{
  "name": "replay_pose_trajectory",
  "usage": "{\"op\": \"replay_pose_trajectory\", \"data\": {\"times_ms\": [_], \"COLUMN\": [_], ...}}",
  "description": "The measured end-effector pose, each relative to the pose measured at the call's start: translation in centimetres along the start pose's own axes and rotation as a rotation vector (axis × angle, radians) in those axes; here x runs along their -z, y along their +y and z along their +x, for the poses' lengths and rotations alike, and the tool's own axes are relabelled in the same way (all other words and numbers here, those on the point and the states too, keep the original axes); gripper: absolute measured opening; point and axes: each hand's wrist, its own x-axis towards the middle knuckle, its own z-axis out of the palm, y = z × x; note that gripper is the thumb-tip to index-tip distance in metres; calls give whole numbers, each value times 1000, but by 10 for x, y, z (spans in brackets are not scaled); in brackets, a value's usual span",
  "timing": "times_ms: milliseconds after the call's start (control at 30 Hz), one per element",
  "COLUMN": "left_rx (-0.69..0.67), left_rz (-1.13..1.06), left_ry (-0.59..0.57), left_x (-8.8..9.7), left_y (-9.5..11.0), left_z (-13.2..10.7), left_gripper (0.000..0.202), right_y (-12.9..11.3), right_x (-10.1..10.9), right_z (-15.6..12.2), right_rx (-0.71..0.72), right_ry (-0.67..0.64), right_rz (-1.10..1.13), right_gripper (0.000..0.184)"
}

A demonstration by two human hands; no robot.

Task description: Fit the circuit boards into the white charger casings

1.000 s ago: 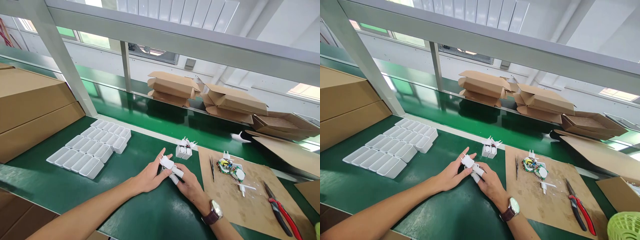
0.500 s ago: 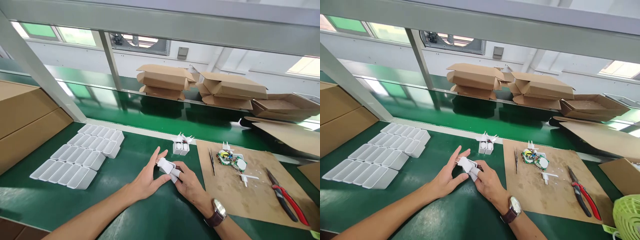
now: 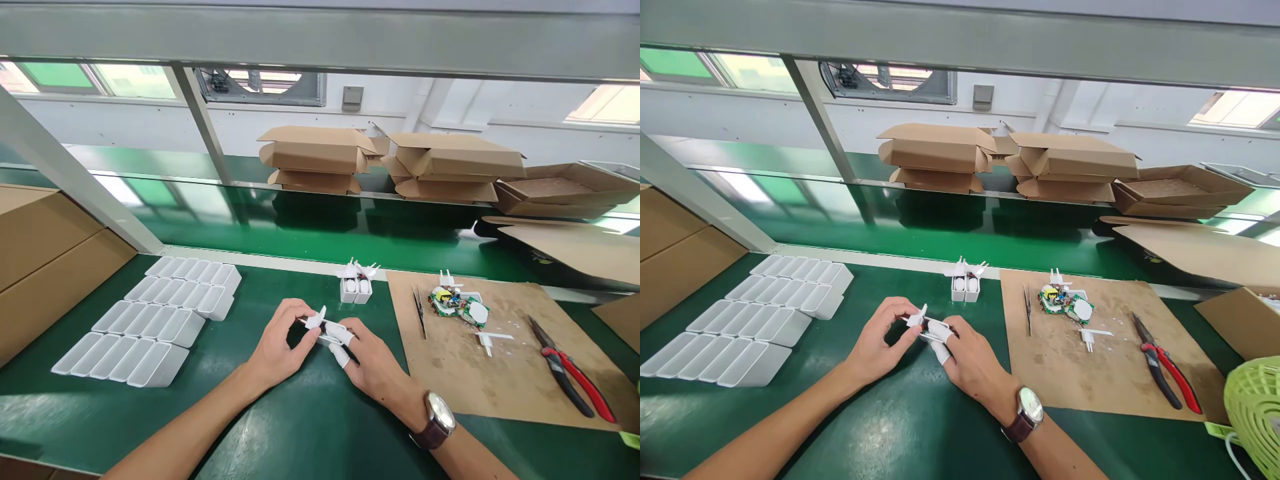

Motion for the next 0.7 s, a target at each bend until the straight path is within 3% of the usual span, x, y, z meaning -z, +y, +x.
{"op": "replay_pose_trajectory", "data": {"times_ms": [333, 467, 567, 633, 700], "left_rx": [48, 170, 245, 155, 10], "left_rz": [-23, -86, -149, -129, -74], "left_ry": [-39, -27, -40, -71, -79], "left_x": [-3, -7, -9, -10, -11], "left_y": [2, -5, -10, -9, -5], "left_z": [-2, -5, -8, -10, -12], "left_gripper": [18, 36, 63, 87, 93], "right_y": [4, 6, 5, 2, -2], "right_x": [-1, -3, -5, -5, -4], "right_z": [-2, -1, 2, 4, 6], "right_rx": [11, -35, -219, -395, -531], "right_ry": [83, 96, 158, 153, 66], "right_rz": [148, 195, 471, 757, 1004], "right_gripper": [24, 27, 25, 31, 42]}}
